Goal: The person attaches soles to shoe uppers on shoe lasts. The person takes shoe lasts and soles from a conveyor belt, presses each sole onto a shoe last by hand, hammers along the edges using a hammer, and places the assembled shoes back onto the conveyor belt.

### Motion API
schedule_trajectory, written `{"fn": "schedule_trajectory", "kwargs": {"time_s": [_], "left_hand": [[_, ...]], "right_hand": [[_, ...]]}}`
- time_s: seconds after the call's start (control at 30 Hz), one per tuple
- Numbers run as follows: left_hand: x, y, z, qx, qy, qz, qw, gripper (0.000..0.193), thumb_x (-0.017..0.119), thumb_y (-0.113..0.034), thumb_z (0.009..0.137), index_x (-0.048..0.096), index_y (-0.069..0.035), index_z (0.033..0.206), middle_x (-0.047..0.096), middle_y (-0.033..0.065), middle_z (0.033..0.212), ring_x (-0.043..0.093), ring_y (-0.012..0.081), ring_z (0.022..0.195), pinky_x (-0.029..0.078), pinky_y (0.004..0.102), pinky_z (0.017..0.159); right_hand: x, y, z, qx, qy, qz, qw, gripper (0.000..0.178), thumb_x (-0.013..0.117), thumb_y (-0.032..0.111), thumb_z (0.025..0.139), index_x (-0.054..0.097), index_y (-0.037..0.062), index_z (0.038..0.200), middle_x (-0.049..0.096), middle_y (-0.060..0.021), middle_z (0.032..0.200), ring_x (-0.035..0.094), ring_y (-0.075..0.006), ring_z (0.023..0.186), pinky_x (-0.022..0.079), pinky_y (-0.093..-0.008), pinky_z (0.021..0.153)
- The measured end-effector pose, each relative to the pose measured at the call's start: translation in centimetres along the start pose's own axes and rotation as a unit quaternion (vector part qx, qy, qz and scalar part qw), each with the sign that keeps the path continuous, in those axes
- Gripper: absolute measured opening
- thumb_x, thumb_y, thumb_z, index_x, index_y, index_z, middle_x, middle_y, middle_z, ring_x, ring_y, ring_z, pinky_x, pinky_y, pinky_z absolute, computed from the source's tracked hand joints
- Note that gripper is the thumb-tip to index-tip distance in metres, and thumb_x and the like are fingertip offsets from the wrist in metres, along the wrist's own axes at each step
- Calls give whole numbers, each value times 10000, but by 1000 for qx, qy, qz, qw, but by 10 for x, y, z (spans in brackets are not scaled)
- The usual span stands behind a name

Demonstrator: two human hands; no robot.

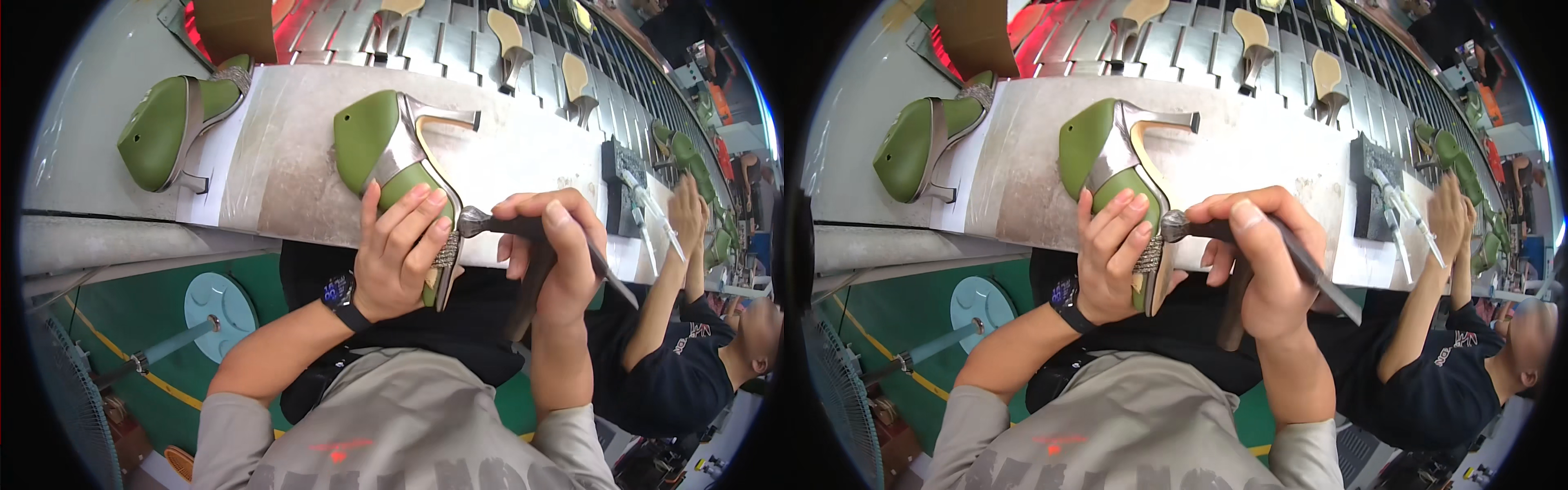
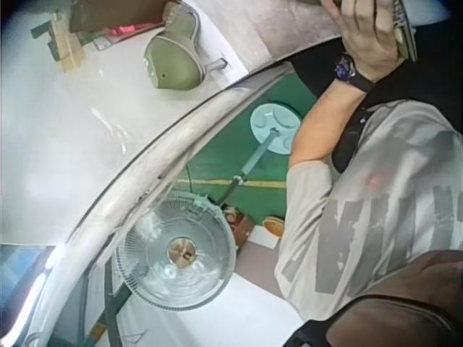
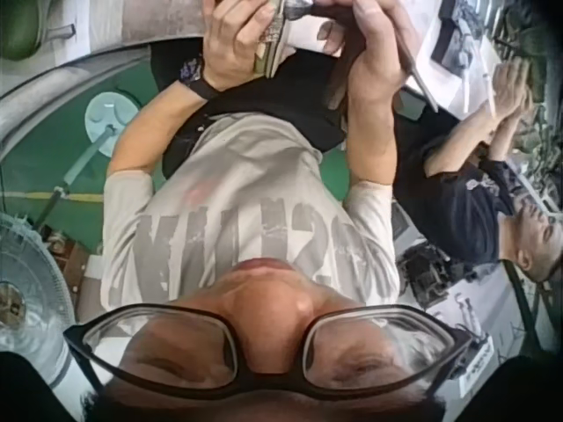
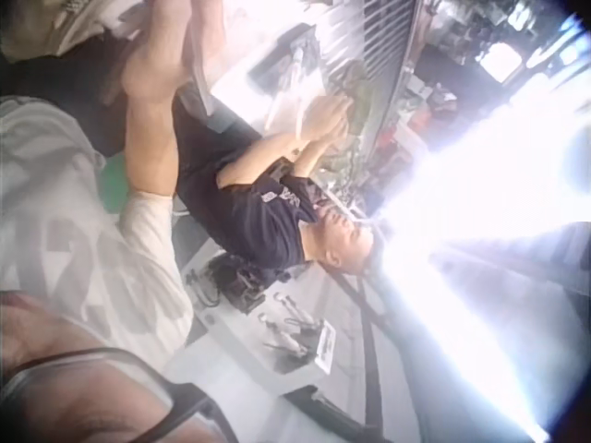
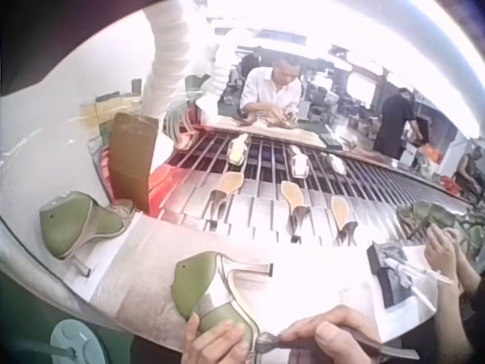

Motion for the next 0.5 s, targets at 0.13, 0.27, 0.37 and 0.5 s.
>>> {"fn": "schedule_trajectory", "kwargs": {"time_s": [0.13, 0.27, 0.37, 0.5], "left_hand": [[-3, 4, -2, -13, 20, -5, 1000, 813, 840, -399, 893, 411, -81, 1506, 541, 180, 1475, 553, 395, 1378, 231, 667, 1255], [0, -1, 2, -5, 5, -8, 1000, 807, 835, -421, 899, 415, -87, 1502, 554, 182, 1458, 556, 395, 1374, 234, 677, 1252], [0, 0, 0, -7, 17, 5, 1000, 837, 841, -442, 891, 414, -78, 1512, 543, 191, 1480, 549, 408, 1384, 242, 675, 1251], [-9, 2, 4, -30, 51, -54, 997, 991, 903, -402, 827, 356, -50, 1575, 490, 238, 1561, 500, 453, 1436, 219, 681, 1253]], "right_hand": [[10, 28, 8, -69, 23, -188, 979, 256, 545, 177, 1063, 668, -44, 1018, 766, -190, 988, 593, -93, 601, 510, -237, 575], [-12, 48, -32, -154, -7, 13, 988, 284, 515, 200, 1072, 652, -48, 1046, 737, -240, 1054, 564, -88, 588, 521, -252, 592], [7, 8, -19, -51, 71, -33, 996, 181, 584, 112, 1033, 666, -50, 1038, 749, -223, 1032, 615, -111, 627, 537, -268, 610], [-8, 15, 27, -200, 128, -340, 910, 189, 681, 26, 926, 706, -22, 1107, 765, -165, 964, 686, -208, 669, 571, -316, 650]]}}
Point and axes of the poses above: each hand's wrist, its own z-axis towards the middle knuckle, its own x-axis out of the palm, y = z × x, the point moved 6 cm from there along z, towards the middle knuckle
